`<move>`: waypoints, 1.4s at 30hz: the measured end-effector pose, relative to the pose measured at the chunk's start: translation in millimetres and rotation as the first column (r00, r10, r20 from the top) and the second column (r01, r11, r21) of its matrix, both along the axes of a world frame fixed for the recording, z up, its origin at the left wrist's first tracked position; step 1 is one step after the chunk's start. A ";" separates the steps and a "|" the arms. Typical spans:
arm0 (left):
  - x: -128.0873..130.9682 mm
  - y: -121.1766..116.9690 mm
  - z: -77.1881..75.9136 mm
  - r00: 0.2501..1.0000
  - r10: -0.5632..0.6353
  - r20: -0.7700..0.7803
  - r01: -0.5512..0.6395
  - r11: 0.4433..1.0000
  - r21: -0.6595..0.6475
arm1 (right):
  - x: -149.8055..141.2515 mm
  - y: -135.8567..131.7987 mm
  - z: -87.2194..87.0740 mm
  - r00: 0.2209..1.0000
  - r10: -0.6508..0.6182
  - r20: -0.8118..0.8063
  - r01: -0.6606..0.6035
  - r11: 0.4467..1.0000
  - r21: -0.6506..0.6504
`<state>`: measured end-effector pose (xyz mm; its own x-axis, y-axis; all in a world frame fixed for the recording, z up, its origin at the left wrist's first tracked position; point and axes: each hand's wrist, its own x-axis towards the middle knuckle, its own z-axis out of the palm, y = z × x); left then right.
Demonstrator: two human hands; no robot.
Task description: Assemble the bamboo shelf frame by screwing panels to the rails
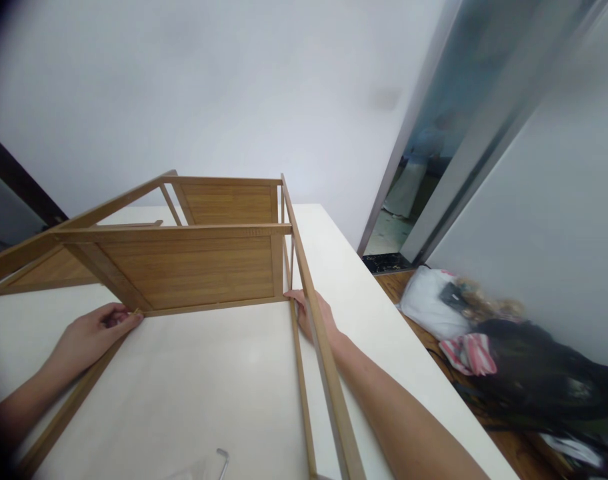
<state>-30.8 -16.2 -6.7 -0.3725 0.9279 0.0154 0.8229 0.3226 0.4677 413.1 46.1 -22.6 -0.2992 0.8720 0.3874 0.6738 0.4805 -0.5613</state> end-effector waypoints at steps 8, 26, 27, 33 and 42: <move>-2.5 -0.3 -2.3 1.000 0.005 -0.018 -0.004 1.000 0.021 | 1.6 4.8 -2.6 0.989 -0.123 -0.088 0.119 0.992 -0.050; -2.4 -4.1 0.2 0.989 0.075 0.127 -0.082 0.995 0.055 | -4.1 3.6 4.2 0.981 -0.181 -0.076 0.174 0.981 -0.091; -2.1 -4.4 0.3 0.989 0.077 0.128 -0.085 0.995 0.058 | -3.9 3.8 4.7 0.981 -0.180 -0.077 0.172 0.980 -0.098; 0.0 -4.7 2.1 0.990 0.086 0.113 -0.094 0.993 0.072 | -3.0 6.0 6.0 0.981 -0.176 -0.086 0.166 0.980 -0.114; -0.9 -4.7 2.5 0.992 0.074 0.105 -0.081 0.994 0.068 | -0.2 8.4 2.4 0.983 -0.161 -0.093 0.149 0.981 -0.121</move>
<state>-31.6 -20.9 -4.2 -0.4461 0.8941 0.0390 0.7433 0.3459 0.5726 412.9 54.5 -20.2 -0.1210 0.9445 0.3055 0.6715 0.3046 -0.6755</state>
